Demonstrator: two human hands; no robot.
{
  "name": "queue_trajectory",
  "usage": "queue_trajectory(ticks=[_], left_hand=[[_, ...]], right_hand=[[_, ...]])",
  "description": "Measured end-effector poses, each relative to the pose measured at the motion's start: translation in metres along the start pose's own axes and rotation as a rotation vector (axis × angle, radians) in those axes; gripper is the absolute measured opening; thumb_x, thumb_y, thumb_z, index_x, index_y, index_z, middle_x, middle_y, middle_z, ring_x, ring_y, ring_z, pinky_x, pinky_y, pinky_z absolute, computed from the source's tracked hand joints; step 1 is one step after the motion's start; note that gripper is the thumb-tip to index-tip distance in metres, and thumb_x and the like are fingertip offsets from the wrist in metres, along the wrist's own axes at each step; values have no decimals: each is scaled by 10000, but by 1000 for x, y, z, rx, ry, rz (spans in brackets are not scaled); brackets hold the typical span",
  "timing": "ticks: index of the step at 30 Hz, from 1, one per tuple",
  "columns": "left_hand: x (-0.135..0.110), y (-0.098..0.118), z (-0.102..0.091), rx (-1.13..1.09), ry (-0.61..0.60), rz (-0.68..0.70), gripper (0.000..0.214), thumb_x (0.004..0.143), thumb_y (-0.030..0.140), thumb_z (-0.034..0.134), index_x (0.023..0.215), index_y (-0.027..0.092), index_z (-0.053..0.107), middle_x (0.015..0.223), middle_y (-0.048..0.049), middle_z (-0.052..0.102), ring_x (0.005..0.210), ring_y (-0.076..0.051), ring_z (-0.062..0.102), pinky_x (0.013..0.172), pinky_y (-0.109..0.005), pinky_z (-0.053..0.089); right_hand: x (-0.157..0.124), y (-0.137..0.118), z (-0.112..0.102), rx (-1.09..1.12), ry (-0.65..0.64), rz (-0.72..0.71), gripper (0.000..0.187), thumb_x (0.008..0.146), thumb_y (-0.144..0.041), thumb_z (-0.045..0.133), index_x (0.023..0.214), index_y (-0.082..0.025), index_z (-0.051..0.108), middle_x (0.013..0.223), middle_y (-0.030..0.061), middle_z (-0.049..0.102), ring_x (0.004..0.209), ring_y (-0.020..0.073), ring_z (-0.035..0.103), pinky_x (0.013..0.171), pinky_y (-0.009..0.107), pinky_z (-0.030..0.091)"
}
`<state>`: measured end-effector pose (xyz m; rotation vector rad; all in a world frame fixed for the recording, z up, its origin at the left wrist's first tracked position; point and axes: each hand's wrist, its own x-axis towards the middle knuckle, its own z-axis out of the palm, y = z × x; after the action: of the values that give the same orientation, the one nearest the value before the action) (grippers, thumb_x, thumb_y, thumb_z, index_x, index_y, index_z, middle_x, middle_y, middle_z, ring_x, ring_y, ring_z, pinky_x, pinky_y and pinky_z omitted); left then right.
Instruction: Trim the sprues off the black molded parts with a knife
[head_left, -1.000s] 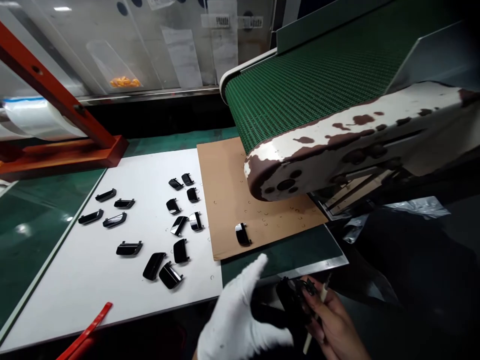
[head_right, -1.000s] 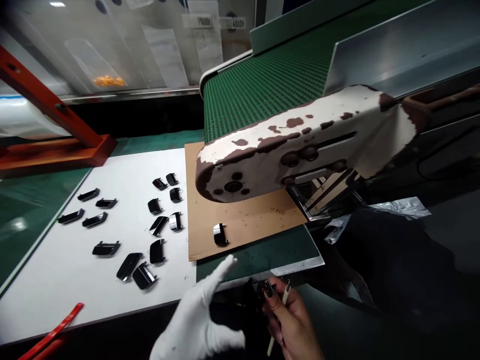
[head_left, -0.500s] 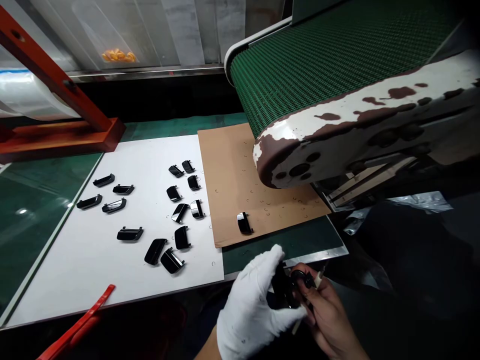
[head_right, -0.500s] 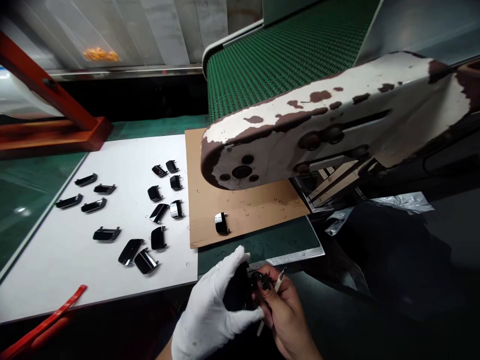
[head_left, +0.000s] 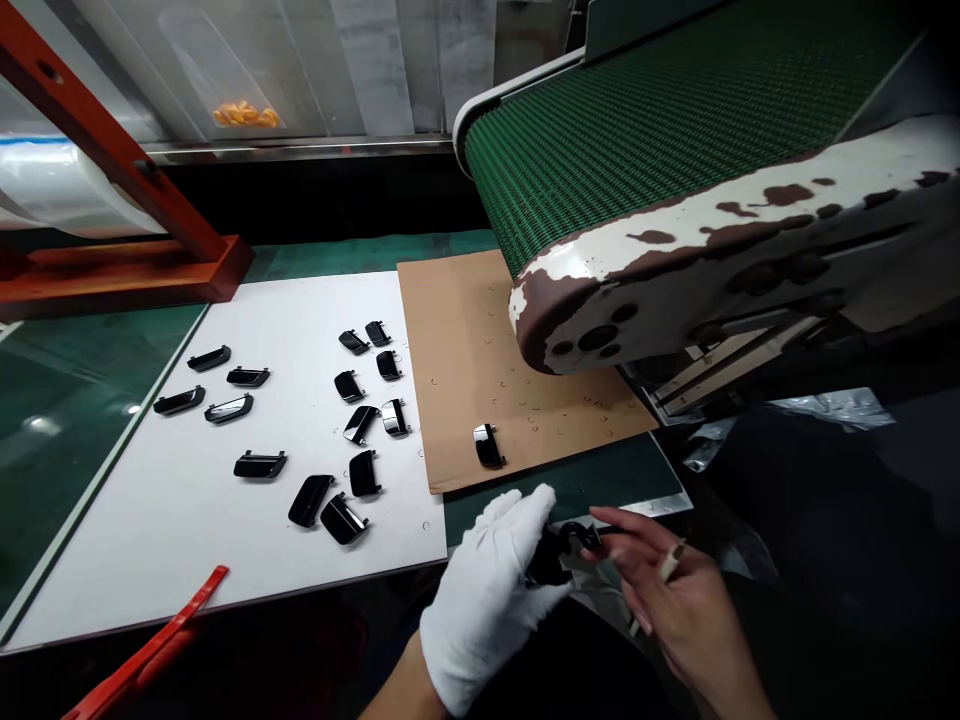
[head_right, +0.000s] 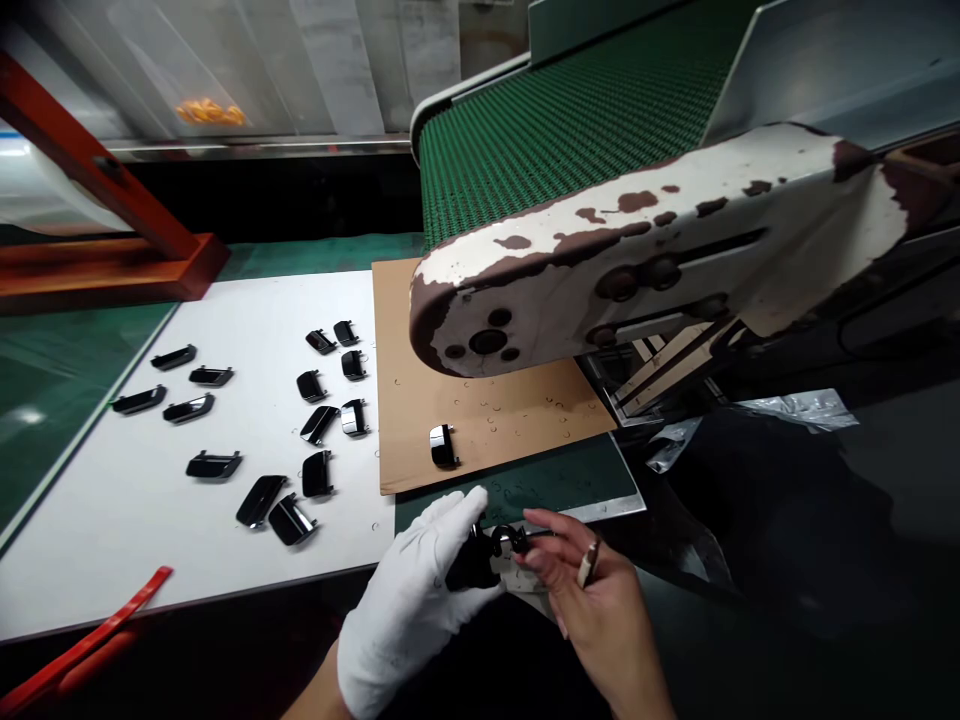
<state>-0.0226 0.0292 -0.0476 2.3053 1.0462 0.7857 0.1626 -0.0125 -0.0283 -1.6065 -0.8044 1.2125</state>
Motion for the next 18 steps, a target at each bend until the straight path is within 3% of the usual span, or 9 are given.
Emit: queue_trajectory(ticks=[4,8,11,15,18], left_hand=[[-3,-3,2,3,-22,60,790,829,246,706,1476,218,254,1329,-131,610,1225,-296,584,1044,-459,489],[-10,-2,5,18,47,186,578,924,313,593,1419,140,349,1235,-144,668,1176,-250,627,1073,-425,465],[-19,0,7,32,99,266,484,967,344,526,1369,100,414,1197,-138,693,1192,-219,617,1104,-386,432],[-27,7,3,61,86,335,441,977,283,515,1351,66,429,1225,-153,680,1244,-198,575,1148,-365,364],[-24,18,-2,-19,6,373,485,958,271,548,1374,64,411,1250,-162,665,1261,-207,559,1159,-386,338]], right_hand=[[1,-11,0,-191,-154,122,529,720,-627,695,954,-154,732,677,62,703,328,35,339,359,214,243],[-2,-18,-3,-212,-262,203,581,729,-674,644,902,-125,726,644,49,677,334,30,315,396,230,236],[-7,-18,-10,-203,-334,265,554,726,-659,661,844,-123,739,598,20,634,339,23,278,408,237,213],[-9,-11,-18,-93,-486,261,463,771,-591,672,754,-134,743,389,-54,442,331,38,248,392,230,171],[-9,2,-22,40,-620,298,441,779,-564,687,713,-128,705,503,-13,564,312,-6,228,355,198,92]])
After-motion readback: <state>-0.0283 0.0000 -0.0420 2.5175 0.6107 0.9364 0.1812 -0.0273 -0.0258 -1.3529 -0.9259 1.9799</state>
